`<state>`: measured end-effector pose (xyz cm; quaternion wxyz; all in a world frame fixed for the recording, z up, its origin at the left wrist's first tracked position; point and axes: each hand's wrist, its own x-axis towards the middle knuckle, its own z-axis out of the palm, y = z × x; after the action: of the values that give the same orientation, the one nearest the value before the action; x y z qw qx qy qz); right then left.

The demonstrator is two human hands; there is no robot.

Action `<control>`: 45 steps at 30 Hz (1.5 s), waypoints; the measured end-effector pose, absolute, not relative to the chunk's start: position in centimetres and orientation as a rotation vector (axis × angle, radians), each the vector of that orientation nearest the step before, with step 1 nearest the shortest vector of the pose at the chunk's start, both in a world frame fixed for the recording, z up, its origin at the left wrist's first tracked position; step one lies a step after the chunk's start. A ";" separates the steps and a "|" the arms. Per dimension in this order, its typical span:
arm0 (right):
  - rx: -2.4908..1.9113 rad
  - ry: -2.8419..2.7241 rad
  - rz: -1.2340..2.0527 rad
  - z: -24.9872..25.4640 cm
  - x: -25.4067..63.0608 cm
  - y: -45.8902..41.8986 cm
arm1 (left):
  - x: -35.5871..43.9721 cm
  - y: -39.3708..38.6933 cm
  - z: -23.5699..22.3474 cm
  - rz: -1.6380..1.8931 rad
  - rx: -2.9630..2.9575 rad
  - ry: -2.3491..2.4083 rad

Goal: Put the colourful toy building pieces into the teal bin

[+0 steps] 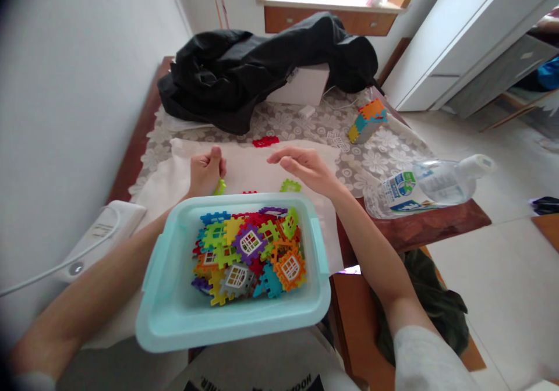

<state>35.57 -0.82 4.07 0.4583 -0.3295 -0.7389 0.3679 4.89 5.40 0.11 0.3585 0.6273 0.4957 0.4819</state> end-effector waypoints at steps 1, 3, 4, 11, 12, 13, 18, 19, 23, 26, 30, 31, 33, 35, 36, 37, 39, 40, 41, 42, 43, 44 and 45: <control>-1.000 -1.958 0.809 3.6 36.2 -0.6 | 4.8 5.5 0.0 1.285 1.571 1.282; -1.339 -2.220 0.629 2.7 37.1 -0.4 | 4.7 5.5 -0.1 1.300 1.570 1.270; -1.463 -2.318 0.568 2.3 37.4 -0.3 | 4.7 5.4 -0.1 1.244 1.636 1.251; -1.497 -2.503 0.411 1.2 36.4 0.0 | 5.0 4.8 -0.1 0.564 2.420 1.015; -1.473 -2.492 0.407 1.2 36.3 0.0 | 5.0 4.8 -0.1 0.546 2.438 1.016; -1.450 -2.475 0.408 1.2 36.3 0.1 | 4.9 4.8 -0.1 0.527 2.442 1.009; -1.419 -2.314 0.409 1.6 37.5 0.6 | 4.7 4.6 0.8 0.357 2.581 0.825; -1.435 -2.267 0.402 1.6 37.8 0.8 | 4.6 4.5 1.0 0.299 2.615 0.793; -1.401 -2.048 0.413 1.1 38.2 2.1 | 4.4 4.4 1.9 0.150 2.641 0.743; -1.306 -1.909 0.551 0.0 37.3 2.6 | 4.2 4.4 1.9 0.174 2.612 0.727; -1.254 -1.892 0.696 -1.2 35.6 2.1 | 4.2 4.6 1.1 0.288 2.572 0.664; -1.241 -1.916 0.705 -1.4 35.4 1.9 | 4.3 4.8 0.8 0.327 2.568 0.672; -1.198 -1.998 0.703 -1.6 35.0 1.5 | 4.4 5.0 0.2 0.419 2.574 0.746; -1.154 -2.106 0.675 -1.7 34.7 1.3 | 4.6 5.2 -0.3 0.520 2.575 0.869; -1.136 -2.156 0.647 -1.8 34.6 1.2 | 4.7 5.3 -0.5 0.556 2.567 0.919; -1.126 -2.193 0.610 -1.8 34.4 1.2 | 4.7 5.2 -0.5 0.581 2.557 0.953; -1.133 -2.219 0.510 -1.9 34.2 1.2 | 4.7 5.0 -0.2 0.603 2.530 0.979; -1.145 -2.210 0.459 -1.8 34.1 1.3 | 4.6 4.9 0.1 0.599 2.521 0.968; -1.158 -2.187 0.411 -1.8 34.1 1.3 | 4.6 4.7 0.3 0.577 2.523 0.937; -1.165 -2.157 0.371 -1.8 34.1 1.4 | 4.5 4.6 0.6 0.543 2.532 0.894; -1.161 -2.129 0.345 -1.7 34.2 1.4 | 4.4 4.6 0.8 0.497 2.546 0.843; -1.145 -2.108 0.334 -1.6 34.3 1.4 | 4.3 4.6 1.0 0.447 2.562 0.791; -1.122 -2.091 0.335 -1.5 34.4 1.3 | 4.2 4.6 1.1 0.398 2.576 0.750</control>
<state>34.42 1.26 -1.49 0.3638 -0.4361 -0.8127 0.1302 4.22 4.60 1.06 0.2131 0.9279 0.2700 0.1435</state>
